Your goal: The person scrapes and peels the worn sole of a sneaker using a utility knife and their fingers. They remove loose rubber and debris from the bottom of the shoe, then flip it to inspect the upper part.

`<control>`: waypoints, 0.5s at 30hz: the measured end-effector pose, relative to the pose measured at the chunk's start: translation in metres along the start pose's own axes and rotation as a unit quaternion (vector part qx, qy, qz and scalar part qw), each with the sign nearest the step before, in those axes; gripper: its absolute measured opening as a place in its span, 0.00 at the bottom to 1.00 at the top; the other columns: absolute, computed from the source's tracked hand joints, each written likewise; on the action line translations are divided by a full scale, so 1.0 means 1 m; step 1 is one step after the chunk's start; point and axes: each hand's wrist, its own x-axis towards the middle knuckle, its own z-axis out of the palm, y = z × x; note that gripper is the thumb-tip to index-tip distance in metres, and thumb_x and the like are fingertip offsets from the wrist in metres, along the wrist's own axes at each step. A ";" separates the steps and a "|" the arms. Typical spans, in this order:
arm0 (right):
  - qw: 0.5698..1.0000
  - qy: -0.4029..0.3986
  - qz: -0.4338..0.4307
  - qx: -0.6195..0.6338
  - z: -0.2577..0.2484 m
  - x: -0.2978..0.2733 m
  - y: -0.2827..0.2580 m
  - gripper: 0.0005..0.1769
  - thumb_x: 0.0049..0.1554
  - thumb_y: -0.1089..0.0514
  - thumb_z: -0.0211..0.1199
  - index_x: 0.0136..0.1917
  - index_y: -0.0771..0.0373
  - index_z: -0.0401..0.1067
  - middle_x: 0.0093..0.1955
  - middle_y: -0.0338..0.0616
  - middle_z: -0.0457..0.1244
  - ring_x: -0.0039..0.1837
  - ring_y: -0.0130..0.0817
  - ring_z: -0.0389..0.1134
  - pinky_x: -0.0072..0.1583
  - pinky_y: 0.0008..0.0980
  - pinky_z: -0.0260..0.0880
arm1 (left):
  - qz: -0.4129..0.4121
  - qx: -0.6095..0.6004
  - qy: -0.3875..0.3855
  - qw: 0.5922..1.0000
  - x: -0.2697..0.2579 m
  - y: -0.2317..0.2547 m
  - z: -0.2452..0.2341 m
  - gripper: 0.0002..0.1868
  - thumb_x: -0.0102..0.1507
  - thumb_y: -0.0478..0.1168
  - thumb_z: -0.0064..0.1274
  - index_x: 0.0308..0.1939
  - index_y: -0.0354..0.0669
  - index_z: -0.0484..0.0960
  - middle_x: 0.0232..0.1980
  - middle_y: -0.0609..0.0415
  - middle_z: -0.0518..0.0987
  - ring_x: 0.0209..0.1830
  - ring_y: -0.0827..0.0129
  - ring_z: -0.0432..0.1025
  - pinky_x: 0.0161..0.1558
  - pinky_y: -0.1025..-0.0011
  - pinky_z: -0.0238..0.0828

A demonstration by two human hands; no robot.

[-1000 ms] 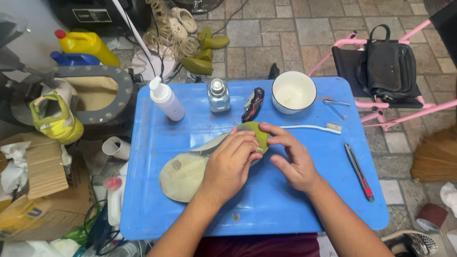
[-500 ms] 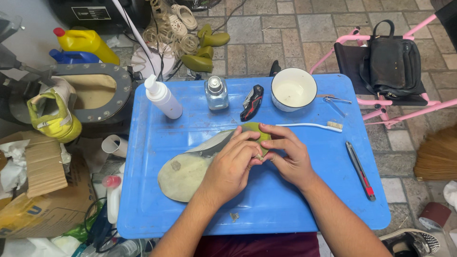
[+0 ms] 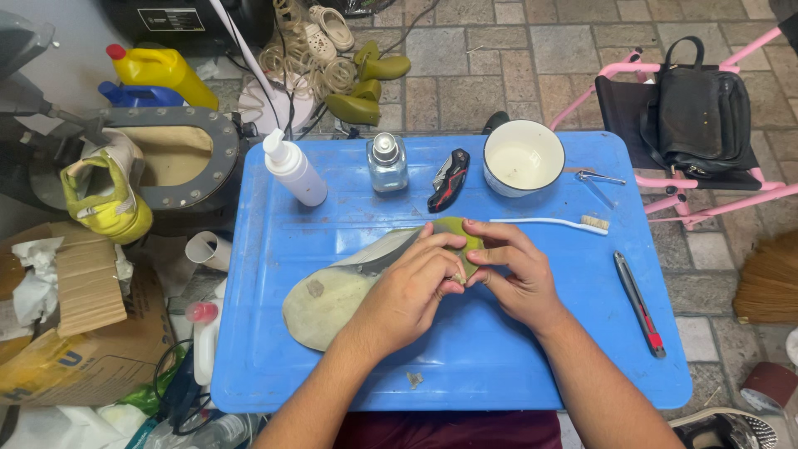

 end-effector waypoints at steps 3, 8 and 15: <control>1.000 0.001 -0.003 -0.006 -0.001 0.000 0.001 0.17 0.51 0.67 0.72 0.54 0.60 0.75 0.70 0.50 0.63 0.73 0.45 0.66 0.71 0.40 0.71 | 0.003 -0.014 0.005 1.000 0.000 -0.001 0.000 0.05 0.66 0.33 0.55 0.41 0.41 0.74 0.45 0.54 0.79 0.67 0.54 0.72 0.79 0.45 0.55; 1.000 -0.011 -0.013 0.019 -0.002 -0.002 0.006 0.17 0.52 0.69 0.72 0.54 0.61 0.75 0.70 0.50 0.63 0.74 0.46 0.65 0.73 0.42 0.70 | -0.020 -0.054 0.011 0.998 -0.004 -0.003 0.001 0.05 0.65 0.31 0.54 0.41 0.40 0.74 0.47 0.53 0.79 0.62 0.58 0.76 0.80 0.44 0.54; 0.999 -0.021 -0.003 0.025 -0.004 -0.002 0.007 0.17 0.51 0.70 0.72 0.53 0.61 0.76 0.70 0.50 0.62 0.75 0.47 0.64 0.74 0.44 0.69 | -0.027 -0.090 0.009 0.996 -0.005 -0.007 0.000 0.06 0.63 0.28 0.54 0.40 0.40 0.73 0.44 0.56 0.80 0.60 0.60 0.76 0.81 0.43 0.51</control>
